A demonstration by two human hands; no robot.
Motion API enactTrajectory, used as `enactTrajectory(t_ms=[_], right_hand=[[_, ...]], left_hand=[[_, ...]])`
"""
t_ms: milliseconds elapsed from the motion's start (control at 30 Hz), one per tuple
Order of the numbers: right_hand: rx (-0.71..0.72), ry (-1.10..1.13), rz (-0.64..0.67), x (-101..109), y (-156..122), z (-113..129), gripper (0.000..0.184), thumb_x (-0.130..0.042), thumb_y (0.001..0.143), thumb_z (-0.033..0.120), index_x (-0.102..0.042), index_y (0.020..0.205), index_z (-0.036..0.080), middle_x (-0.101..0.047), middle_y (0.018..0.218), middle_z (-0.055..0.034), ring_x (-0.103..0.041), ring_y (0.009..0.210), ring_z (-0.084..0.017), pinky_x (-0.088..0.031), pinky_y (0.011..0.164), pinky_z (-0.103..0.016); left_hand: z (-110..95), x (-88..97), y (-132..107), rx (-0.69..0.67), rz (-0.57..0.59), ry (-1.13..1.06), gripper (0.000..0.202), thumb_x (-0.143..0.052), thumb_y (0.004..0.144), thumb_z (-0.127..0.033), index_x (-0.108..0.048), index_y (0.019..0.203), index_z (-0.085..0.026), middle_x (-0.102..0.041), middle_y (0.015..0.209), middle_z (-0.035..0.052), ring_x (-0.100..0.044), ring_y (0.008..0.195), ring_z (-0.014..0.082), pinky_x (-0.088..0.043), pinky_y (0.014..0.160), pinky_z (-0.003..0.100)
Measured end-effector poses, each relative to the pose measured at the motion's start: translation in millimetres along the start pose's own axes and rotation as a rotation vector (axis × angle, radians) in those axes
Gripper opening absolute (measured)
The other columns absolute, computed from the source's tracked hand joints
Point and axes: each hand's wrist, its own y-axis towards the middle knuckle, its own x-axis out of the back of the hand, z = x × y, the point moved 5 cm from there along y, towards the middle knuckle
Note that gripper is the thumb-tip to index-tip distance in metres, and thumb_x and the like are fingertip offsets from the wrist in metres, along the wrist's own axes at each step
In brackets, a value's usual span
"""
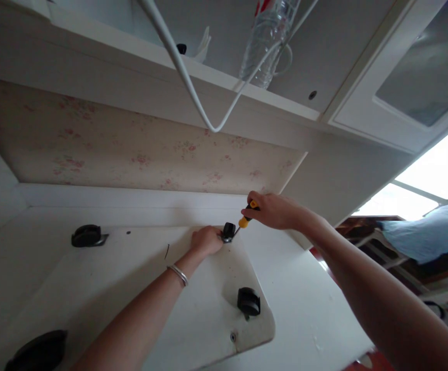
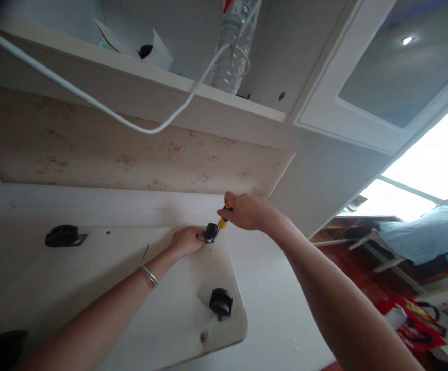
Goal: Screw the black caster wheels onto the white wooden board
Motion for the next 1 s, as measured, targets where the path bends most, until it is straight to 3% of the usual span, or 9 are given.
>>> enactTrajectory(t_ms=[200, 333, 667, 1000], right_hand=[[-0.117, -0.099, -0.091, 2.6, -0.8, 1.1, 0.068, -0.027, 0.088, 0.072, -0.066, 0.098, 0.017, -0.068, 0.094, -0.0192, -0.065, 0.089, -0.037, -0.046, 0.070, -0.044], [-0.124, -0.086, -0.083, 2.4, -1.0, 1.5, 0.073, -0.023, 0.087, 0.075, -0.065, 0.104, 0.018, -0.068, 0.096, -0.0186, -0.066, 0.088, -0.037, -0.047, 0.069, -0.044], [-0.116, -0.027, -0.074, 0.7, -2.4, -1.5, 0.071, -0.024, 0.088, 0.074, -0.063, 0.110, 0.019, -0.069, 0.100, -0.0178, -0.066, 0.090, -0.035, -0.047, 0.070, -0.043], [-0.071, 0.030, -0.055, 0.3, -5.5, -3.4, 0.060, -0.033, 0.088, 0.068, -0.059, 0.115, 0.020, -0.070, 0.099, -0.0160, -0.066, 0.088, -0.033, -0.046, 0.069, -0.040]], left_hand=[[-0.2, 0.6, -1.6, -0.007, -0.002, -0.003, 0.027, -0.057, 0.078, -0.034, -0.075, 0.097, -0.039, -0.077, 0.099, 0.0012, -0.069, 0.096, 0.0264, -0.048, 0.080, 0.034], [-1.8, 1.7, -3.4, -0.018, -0.007, 0.009, 0.026, -0.058, 0.077, -0.034, -0.076, 0.095, -0.037, -0.077, 0.096, 0.0015, -0.069, 0.094, 0.0267, -0.048, 0.080, 0.034], [-6.2, 3.9, -5.8, -0.016, -0.026, 0.030, 0.028, -0.059, 0.078, -0.040, -0.076, 0.100, -0.035, -0.077, 0.097, 0.0046, -0.070, 0.092, 0.0270, -0.049, 0.077, 0.032], [-3.0, 1.7, 0.1, -0.031, 0.010, 0.018, 0.030, -0.058, 0.079, -0.033, -0.075, 0.104, -0.035, -0.076, 0.102, 0.0018, -0.070, 0.094, 0.0238, -0.048, 0.074, 0.027]])
